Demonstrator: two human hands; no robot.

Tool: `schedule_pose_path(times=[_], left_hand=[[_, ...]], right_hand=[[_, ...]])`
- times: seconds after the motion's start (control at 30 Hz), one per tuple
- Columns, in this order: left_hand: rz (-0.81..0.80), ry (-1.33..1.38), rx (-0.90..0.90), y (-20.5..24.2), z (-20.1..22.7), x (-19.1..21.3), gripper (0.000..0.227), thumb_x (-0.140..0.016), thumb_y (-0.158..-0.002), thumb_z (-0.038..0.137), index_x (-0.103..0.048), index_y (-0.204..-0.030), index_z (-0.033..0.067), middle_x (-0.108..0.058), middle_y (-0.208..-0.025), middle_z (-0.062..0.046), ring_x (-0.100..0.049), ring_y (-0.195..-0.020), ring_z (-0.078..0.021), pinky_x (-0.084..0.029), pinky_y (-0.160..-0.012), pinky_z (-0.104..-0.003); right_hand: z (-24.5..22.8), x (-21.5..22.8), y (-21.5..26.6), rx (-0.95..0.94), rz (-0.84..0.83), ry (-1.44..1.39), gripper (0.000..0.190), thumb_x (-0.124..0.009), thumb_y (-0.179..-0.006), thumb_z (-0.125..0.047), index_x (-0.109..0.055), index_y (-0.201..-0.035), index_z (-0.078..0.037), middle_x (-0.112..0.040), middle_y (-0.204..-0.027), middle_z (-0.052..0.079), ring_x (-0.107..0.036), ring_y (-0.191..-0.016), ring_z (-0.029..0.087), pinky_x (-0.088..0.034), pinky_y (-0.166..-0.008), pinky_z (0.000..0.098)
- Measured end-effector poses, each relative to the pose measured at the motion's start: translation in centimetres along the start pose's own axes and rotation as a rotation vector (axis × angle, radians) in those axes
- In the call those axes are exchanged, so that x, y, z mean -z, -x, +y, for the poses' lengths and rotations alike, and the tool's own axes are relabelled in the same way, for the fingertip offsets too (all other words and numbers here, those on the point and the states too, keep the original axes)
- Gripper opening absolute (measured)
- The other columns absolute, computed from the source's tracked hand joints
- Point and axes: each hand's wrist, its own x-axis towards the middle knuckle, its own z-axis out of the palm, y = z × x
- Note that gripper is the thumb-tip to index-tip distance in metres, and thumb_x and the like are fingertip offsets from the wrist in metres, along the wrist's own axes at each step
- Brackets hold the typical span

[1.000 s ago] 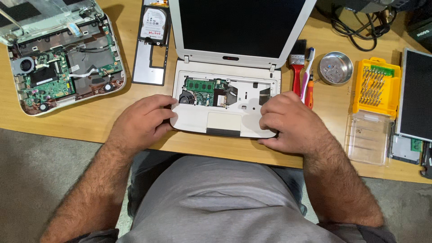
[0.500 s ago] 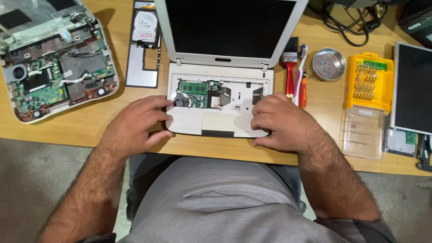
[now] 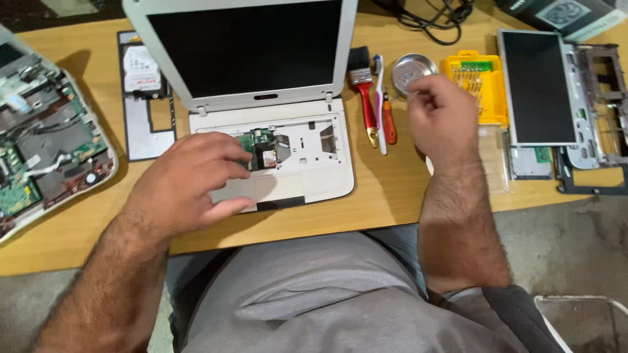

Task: The person aligns and secures the white laptop palm rest cover over the internal components. They use a screwdriver to fasten multiple screws into the cover, ensuring it is firmly attached to the laptop chassis.

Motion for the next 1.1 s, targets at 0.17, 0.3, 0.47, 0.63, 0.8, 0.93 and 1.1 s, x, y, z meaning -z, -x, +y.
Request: schedule_pose_path(times=[0.17,0.3,0.47,0.63,0.8,0.93,1.1], left_hand=[[0.073,0.068,-0.094,-4.4,-1.8,-0.2,0.018,-0.079,-0.091,0.033,-0.074,-0.094,0.0152,-0.074,-0.098,-0.003,-0.071,-0.099,-0.0306,-0.055,-0.088,-0.046],[0.211,0.070,-0.103,-5.2,-3.5,-1.8,0.013,-0.077,-0.095,0.030,-0.074,-0.090,0.0185,-0.073,-0.093,0.002,-0.071,-0.089,-0.0263,-0.055,-0.081,-0.042],[0.205,0.164,-0.035,-3.9,-4.1,-2.6,0.009,-0.079,-0.091,0.026,-0.076,-0.086,0.0197,-0.074,-0.087,0.003,-0.071,-0.083,-0.0254,-0.055,-0.077,-0.040],[0.238,0.289,-0.010,-3.7,-4.0,-2.1,0.007,-0.081,-0.088,0.019,-0.076,-0.084,0.0159,-0.074,-0.084,-0.001,-0.070,-0.077,-0.0282,-0.055,-0.073,-0.041],[0.199,0.248,-0.056,-3.9,-3.9,-1.8,0.015,-0.085,-0.086,0.019,-0.075,-0.085,0.0073,-0.074,-0.086,-0.006,-0.070,-0.080,-0.0214,-0.056,-0.076,-0.035],[0.158,0.231,0.001,-3.9,-3.8,-2.2,0.017,-0.085,-0.085,0.025,-0.075,-0.082,0.0106,-0.075,-0.085,-0.003,-0.070,-0.081,-0.0194,-0.054,-0.076,-0.033],[0.130,0.221,0.090,-3.9,-3.8,-2.1,0.011,-0.084,-0.084,0.018,-0.077,-0.081,0.0093,-0.075,-0.085,-0.003,-0.070,-0.080,-0.0181,-0.055,-0.076,-0.029]], right_hand=[[-4.6,1.3,-0.2,-0.235,-0.343,0.196,0.027,-0.071,-0.086,-0.019,-0.076,-0.112,-0.019,-0.074,-0.085,0.011,-0.073,-0.085,0.035,-0.057,-0.080,0.0494],[-5.2,0.9,-0.5,-0.307,-0.461,0.194,0.028,-0.074,-0.086,-0.022,-0.073,-0.113,-0.017,-0.074,-0.081,0.009,-0.074,-0.084,0.031,-0.057,-0.081,0.0475],[-3.7,0.0,0.0,-0.300,-0.358,0.177,0.024,-0.075,-0.080,-0.018,-0.072,-0.104,-0.018,-0.070,-0.072,0.005,-0.072,-0.074,0.026,-0.056,-0.074,0.0422],[-2.4,1.0,-0.3,-0.242,-0.065,-0.165,0.025,-0.065,-0.082,0.004,-0.070,-0.103,-0.010,-0.064,-0.074,0.007,-0.059,-0.061,0.012,-0.051,-0.056,0.0282],[-3.9,4.2,-1.7,-0.043,0.401,-0.717,0.037,-0.050,-0.082,0.030,-0.052,-0.097,-0.004,-0.054,-0.104,0.015,-0.056,-0.080,0.019,-0.063,-0.075,0.0321],[-1.4,6.6,-1.4,0.079,0.628,-0.852,0.042,-0.048,-0.087,0.025,-0.054,-0.110,-0.009,-0.059,-0.108,0.019,-0.058,-0.095,0.024,-0.051,-0.063,0.0314],[-1.3,10.6,0.8,0.339,0.732,-0.653,0.013,-0.059,-0.116,-0.021,-0.058,-0.129,-0.017,-0.067,-0.122,0.020,-0.051,-0.075,0.032,-0.041,-0.059,0.0429]])
